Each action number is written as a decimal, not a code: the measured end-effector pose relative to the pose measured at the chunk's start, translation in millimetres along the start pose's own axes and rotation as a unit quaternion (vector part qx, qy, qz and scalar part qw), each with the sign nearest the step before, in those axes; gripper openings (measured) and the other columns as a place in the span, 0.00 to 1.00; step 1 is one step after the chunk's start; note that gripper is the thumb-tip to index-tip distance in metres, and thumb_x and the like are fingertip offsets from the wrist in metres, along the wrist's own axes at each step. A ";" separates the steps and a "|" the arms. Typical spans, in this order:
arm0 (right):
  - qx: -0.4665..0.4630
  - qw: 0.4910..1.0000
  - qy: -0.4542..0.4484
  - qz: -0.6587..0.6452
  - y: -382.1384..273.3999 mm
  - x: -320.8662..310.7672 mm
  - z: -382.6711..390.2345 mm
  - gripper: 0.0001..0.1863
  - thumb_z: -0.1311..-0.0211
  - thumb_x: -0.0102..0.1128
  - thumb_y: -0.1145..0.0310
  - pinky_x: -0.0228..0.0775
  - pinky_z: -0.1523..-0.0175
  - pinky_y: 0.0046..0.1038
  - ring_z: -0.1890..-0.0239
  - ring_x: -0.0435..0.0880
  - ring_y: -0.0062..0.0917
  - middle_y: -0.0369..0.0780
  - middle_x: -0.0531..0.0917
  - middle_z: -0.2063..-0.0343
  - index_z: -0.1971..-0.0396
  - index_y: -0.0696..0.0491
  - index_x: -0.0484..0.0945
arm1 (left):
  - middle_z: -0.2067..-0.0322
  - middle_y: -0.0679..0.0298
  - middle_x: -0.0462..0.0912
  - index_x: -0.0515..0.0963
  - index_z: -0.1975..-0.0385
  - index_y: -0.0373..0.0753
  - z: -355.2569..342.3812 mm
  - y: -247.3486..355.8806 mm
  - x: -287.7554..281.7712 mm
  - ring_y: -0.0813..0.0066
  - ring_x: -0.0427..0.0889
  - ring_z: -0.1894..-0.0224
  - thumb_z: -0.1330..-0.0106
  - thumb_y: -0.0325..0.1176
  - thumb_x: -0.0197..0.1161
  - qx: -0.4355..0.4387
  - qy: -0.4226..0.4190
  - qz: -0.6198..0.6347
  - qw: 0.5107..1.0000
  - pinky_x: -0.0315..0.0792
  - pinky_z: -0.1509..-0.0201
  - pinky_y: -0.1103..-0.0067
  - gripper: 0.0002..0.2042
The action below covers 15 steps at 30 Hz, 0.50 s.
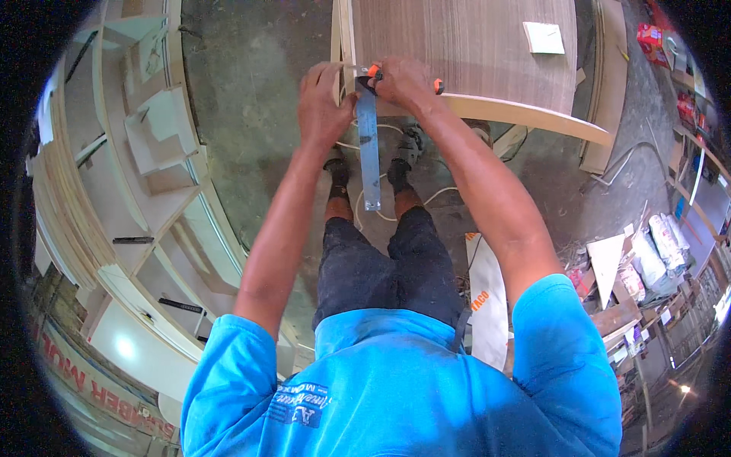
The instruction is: The person applies white sealant to the interior joints of a wooden drawer frame and then uses a metal square and a utility knife to measure and mark a wooden piece.
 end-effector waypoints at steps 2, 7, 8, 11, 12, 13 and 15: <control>0.047 0.998 0.022 -0.032 1.8 2.4 1.2 0.20 0.45 0.66 0.51 0.74 0.55 0.45 0.59 0.84 0.47 0.48 0.86 0.65 0.59 0.49 0.80 | 0.54 0.57 0.77 0.76 0.52 0.38 -31.2 -1.8 6.3 0.54 0.76 0.47 0.53 0.36 0.75 0.069 -0.109 -0.049 0.990 0.72 0.45 0.64 0.26; 0.101 0.988 0.057 -0.102 4.2 3.9 7.6 0.28 0.50 0.72 0.53 0.74 0.54 0.47 0.58 0.84 0.49 0.50 0.85 0.65 0.56 0.53 0.73 | 0.55 0.58 0.77 0.77 0.55 0.36 -65.3 -6.4 7.3 0.55 0.76 0.48 0.53 0.41 0.76 0.100 -0.232 -0.062 0.965 0.73 0.45 0.64 0.26; 0.095 0.987 0.071 -0.109 3.8 3.6 8.5 0.30 0.51 0.73 0.51 0.74 0.56 0.48 0.60 0.85 0.50 0.52 0.85 0.67 0.56 0.55 0.70 | 0.55 0.58 0.77 0.78 0.57 0.36 -67.4 -4.8 8.3 0.56 0.76 0.48 0.54 0.43 0.77 0.109 -0.263 -0.085 0.955 0.73 0.46 0.64 0.26; 0.109 0.983 0.100 -0.112 3.1 5.1 11.2 0.29 0.52 0.74 0.53 0.74 0.56 0.47 0.61 0.84 0.51 0.52 0.85 0.68 0.57 0.54 0.71 | 0.56 0.58 0.77 0.78 0.59 0.34 -75.5 0.6 11.7 0.57 0.77 0.49 0.55 0.44 0.77 0.185 -0.247 -0.138 0.941 0.73 0.46 0.65 0.27; 0.115 0.981 0.104 -0.116 3.7 6.1 12.0 0.29 0.52 0.74 0.53 0.74 0.56 0.47 0.61 0.84 0.51 0.52 0.85 0.68 0.57 0.54 0.71 | 0.56 0.58 0.77 0.78 0.59 0.34 -79.0 0.6 12.5 0.57 0.77 0.49 0.55 0.44 0.77 0.192 -0.251 -0.139 0.938 0.73 0.46 0.65 0.27; 0.114 0.979 0.111 -0.128 3.7 8.2 12.8 0.29 0.53 0.74 0.54 0.74 0.57 0.47 0.61 0.84 0.50 0.51 0.85 0.68 0.57 0.54 0.71 | 0.57 0.58 0.77 0.78 0.60 0.34 -82.3 0.0 13.8 0.57 0.77 0.49 0.56 0.45 0.78 0.208 -0.262 -0.142 0.932 0.73 0.46 0.65 0.27; 0.125 0.973 0.126 -0.146 5.5 12.8 15.4 0.29 0.53 0.74 0.55 0.73 0.57 0.46 0.61 0.84 0.50 0.50 0.85 0.69 0.57 0.54 0.71 | 0.58 0.58 0.77 0.79 0.61 0.33 -88.0 -3.0 16.5 0.57 0.77 0.49 0.56 0.46 0.78 0.236 -0.280 -0.143 0.919 0.73 0.46 0.65 0.27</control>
Point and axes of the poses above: each hand's wrist, its own z-axis away from the middle knuckle, its own x-axis out of the palm, y = z × x, the point moved 1 cm from there along -z, towards the middle knuckle
